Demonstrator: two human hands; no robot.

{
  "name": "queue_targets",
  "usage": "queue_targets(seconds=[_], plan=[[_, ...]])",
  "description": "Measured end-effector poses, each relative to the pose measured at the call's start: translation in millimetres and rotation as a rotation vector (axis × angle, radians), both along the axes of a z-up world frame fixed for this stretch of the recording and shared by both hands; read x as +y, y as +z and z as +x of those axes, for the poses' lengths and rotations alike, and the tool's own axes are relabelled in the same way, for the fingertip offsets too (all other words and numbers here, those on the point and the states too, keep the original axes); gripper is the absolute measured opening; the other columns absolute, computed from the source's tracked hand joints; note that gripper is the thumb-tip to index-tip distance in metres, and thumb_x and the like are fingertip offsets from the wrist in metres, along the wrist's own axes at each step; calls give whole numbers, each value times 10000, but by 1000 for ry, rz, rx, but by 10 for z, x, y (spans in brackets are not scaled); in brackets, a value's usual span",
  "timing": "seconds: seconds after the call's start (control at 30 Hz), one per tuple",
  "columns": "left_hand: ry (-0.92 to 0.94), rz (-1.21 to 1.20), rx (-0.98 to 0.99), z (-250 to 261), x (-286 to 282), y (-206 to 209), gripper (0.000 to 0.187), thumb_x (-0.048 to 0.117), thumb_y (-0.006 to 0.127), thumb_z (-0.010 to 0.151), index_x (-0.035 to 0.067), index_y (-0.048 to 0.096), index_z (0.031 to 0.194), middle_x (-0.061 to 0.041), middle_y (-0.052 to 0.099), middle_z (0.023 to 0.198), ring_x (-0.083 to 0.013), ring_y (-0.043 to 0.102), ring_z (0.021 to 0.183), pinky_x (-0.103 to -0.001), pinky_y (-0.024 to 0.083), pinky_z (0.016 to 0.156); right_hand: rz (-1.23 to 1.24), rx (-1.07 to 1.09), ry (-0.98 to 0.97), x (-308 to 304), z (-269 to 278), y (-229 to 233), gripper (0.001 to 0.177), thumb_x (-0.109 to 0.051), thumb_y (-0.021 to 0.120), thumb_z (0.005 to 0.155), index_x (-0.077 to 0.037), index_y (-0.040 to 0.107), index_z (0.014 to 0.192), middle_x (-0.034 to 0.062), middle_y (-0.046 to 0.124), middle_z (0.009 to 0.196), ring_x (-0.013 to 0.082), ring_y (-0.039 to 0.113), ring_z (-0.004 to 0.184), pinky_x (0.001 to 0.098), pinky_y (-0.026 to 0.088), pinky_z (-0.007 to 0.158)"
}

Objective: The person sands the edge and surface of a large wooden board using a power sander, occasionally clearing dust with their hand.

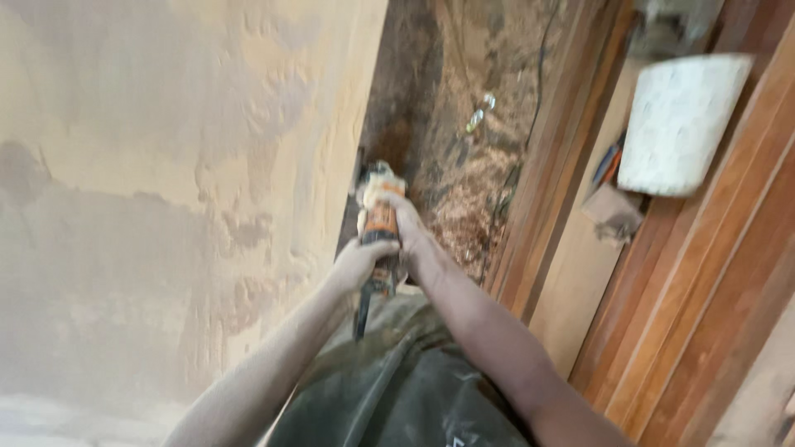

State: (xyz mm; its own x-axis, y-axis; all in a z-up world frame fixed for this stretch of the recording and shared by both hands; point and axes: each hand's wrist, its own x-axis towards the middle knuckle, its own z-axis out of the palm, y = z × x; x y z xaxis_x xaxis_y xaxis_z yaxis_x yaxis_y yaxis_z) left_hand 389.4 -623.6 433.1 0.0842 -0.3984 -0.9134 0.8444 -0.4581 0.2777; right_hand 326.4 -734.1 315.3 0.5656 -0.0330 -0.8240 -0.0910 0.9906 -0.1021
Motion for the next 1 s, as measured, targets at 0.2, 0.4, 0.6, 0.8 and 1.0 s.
queue_targets(seconds=[0.2, 0.4, 0.6, 0.8, 1.0], plan=[[-16, -9, -10, 382, -626, 157, 301, 161, 736, 845, -47, 683, 1056, -101, 692, 783, -171, 645, 557, -329, 530, 475, 154, -138, -21, -602, 262, 36, 242, -262, 623, 894, -49, 595, 1005, 174, 655, 789, 326, 666, 682, 436, 594, 640], [67, -21, 49, 767, -1371, 140, 340, 147, 752, 813, -47, 649, 1073, -110, 701, 783, -197, 672, 585, -329, 547, 502, 270, -96, -44, -1372, 683, 56, 206, -249, 625, 937, -50, 583, 968, 145, 646, 824, 291, 671, 728, 446, 599, 666], [0, 125, -59, 1392, -2428, 172, 431, 170, 798, 791, 31, 605, 1151, -57, 713, 831, -142, 686, 656, -306, 560, 555, 223, -112, -52, -2382, 1353, 144, 187, -203, 655, 929, -41, 603, 1007, 129, 633, 822, 287, 672, 737, 445, 595, 666], [-2, 85, 6, 2112, -3566, 288, 473, 185, 781, 778, -21, 608, 1166, -103, 698, 796, -181, 660, 591, -347, 546, 514, 160, 178, -76, -3489, 2061, 325, 256, -205, 666, 913, -62, 599, 1114, 149, 656, 844, 272, 662, 711, 421, 595, 613], [-66, 66, 54, 2771, -4623, 176, 479, 165, 753, 755, 11, 555, 1163, -133, 690, 823, -206, 667, 609, -357, 592, 531, -46, 293, 109, -4629, 2716, 257, 397, -250, 616, 846, 11, 605, 1145, 173, 720, 865, 258, 707, 672, 396, 628, 580]])
